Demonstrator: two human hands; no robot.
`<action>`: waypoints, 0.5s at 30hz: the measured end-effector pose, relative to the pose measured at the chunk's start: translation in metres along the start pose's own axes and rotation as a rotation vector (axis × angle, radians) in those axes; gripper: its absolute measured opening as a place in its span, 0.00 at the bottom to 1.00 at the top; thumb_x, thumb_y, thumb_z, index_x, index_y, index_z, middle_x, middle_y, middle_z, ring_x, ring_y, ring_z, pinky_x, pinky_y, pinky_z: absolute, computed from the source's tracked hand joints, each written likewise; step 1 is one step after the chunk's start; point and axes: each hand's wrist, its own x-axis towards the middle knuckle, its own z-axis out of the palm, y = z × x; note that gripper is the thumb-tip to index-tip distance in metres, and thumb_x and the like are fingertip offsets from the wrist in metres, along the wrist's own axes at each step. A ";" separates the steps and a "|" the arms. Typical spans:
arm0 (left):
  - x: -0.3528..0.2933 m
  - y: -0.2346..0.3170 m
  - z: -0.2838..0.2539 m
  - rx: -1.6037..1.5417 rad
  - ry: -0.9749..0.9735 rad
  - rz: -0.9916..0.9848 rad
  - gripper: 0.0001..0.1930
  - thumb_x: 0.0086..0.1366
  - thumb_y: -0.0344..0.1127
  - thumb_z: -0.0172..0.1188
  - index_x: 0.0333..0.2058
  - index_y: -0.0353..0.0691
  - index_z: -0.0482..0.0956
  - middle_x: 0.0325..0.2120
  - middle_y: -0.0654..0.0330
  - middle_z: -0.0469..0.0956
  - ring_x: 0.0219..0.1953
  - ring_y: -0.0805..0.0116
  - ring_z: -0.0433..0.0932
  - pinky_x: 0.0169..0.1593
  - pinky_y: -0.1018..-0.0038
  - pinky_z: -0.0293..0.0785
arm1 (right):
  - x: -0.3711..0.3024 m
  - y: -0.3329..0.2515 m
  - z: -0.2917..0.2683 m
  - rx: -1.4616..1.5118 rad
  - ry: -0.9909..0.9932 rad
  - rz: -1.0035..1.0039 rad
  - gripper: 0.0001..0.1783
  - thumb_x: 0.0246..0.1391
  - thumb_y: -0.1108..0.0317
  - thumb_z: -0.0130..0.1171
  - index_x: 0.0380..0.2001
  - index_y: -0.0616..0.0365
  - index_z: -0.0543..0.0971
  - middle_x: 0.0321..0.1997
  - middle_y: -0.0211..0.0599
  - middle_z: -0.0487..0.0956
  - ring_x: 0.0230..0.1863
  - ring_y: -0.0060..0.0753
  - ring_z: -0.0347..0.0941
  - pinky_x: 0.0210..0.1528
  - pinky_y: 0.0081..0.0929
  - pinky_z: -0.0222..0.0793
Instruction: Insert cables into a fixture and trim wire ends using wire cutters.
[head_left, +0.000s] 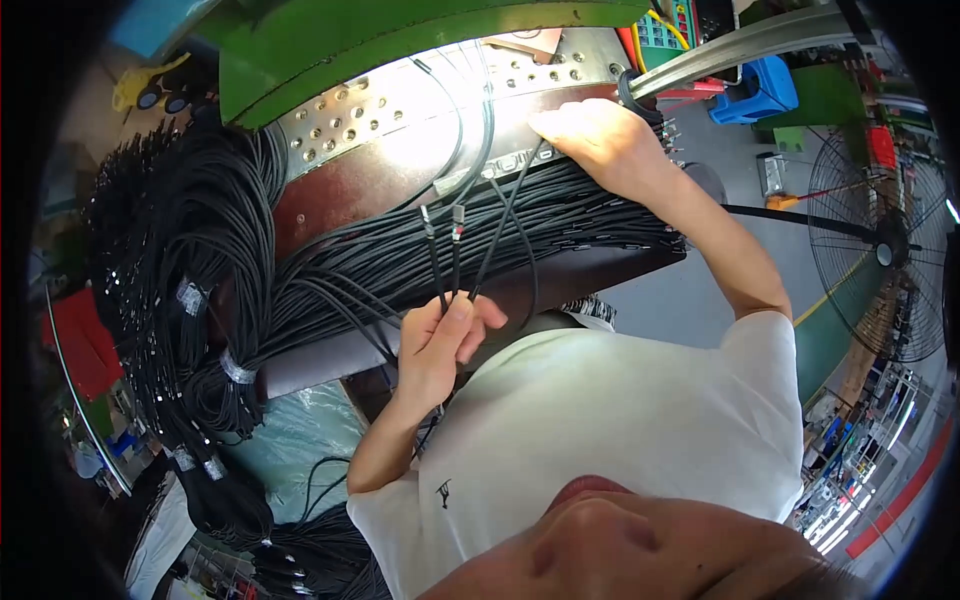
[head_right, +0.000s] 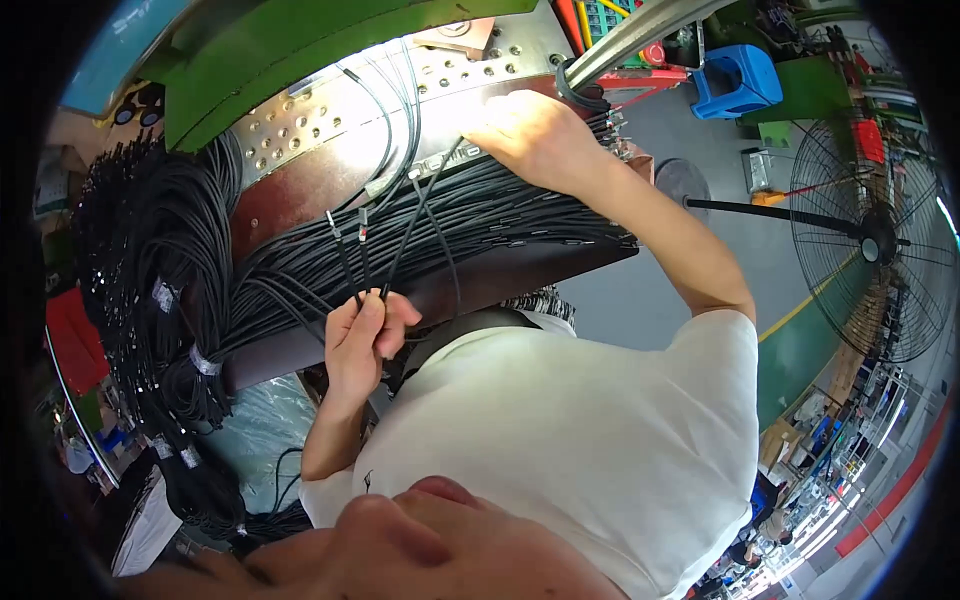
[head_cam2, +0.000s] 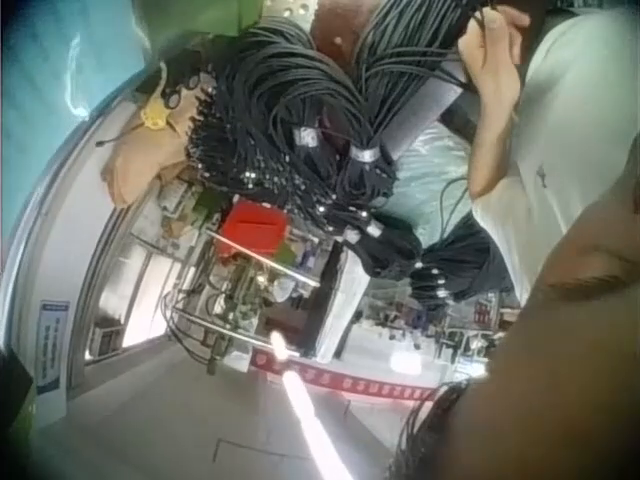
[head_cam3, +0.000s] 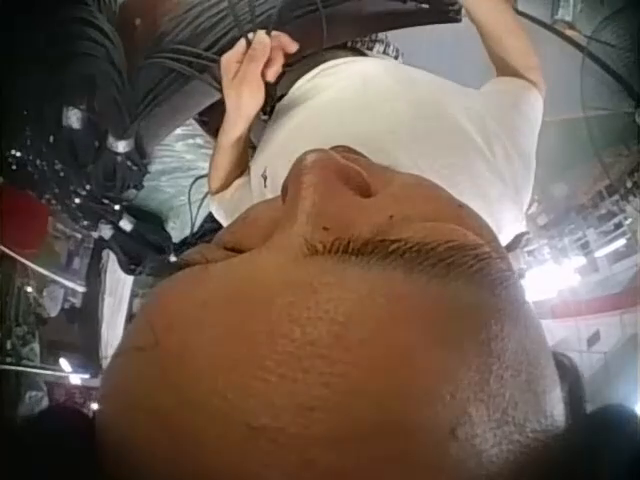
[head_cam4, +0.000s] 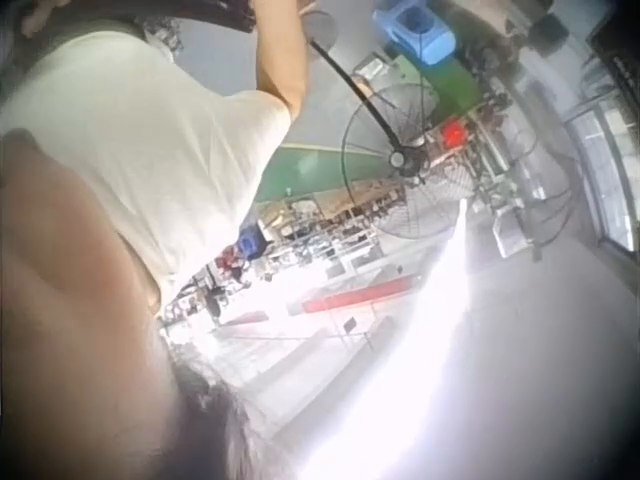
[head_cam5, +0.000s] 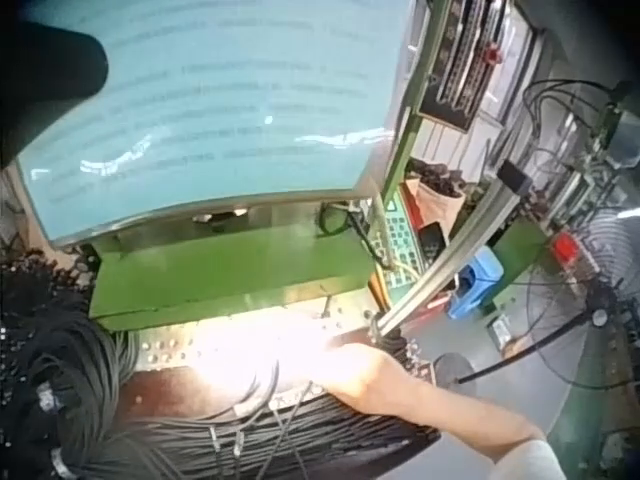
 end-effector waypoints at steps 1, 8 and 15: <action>0.003 -0.001 0.005 0.001 0.002 0.002 0.20 0.70 0.42 0.42 0.34 0.29 0.75 0.16 0.70 0.64 0.17 0.85 0.57 0.22 0.84 0.51 | 0.002 -0.002 0.003 -0.003 0.001 0.061 0.15 0.45 0.71 0.54 0.40 0.56 0.77 0.37 0.36 0.78 0.38 0.36 0.75 0.41 0.30 0.71; 0.022 0.002 0.012 -0.234 0.094 -0.038 0.22 0.71 0.44 0.38 0.53 0.33 0.65 0.14 0.72 0.57 0.16 0.85 0.52 0.20 0.86 0.49 | 0.014 -0.030 0.024 0.593 0.048 0.355 0.10 0.44 0.78 0.59 0.34 0.61 0.77 0.34 0.37 0.80 0.34 0.32 0.77 0.39 0.25 0.73; 0.037 -0.002 0.024 -0.442 0.122 -0.007 0.13 0.70 0.41 0.42 0.37 0.38 0.70 0.14 0.71 0.60 0.15 0.86 0.53 0.18 0.87 0.47 | 0.016 -0.031 0.024 0.724 -0.021 0.359 0.11 0.44 0.83 0.56 0.35 0.65 0.75 0.35 0.37 0.78 0.34 0.27 0.77 0.38 0.20 0.73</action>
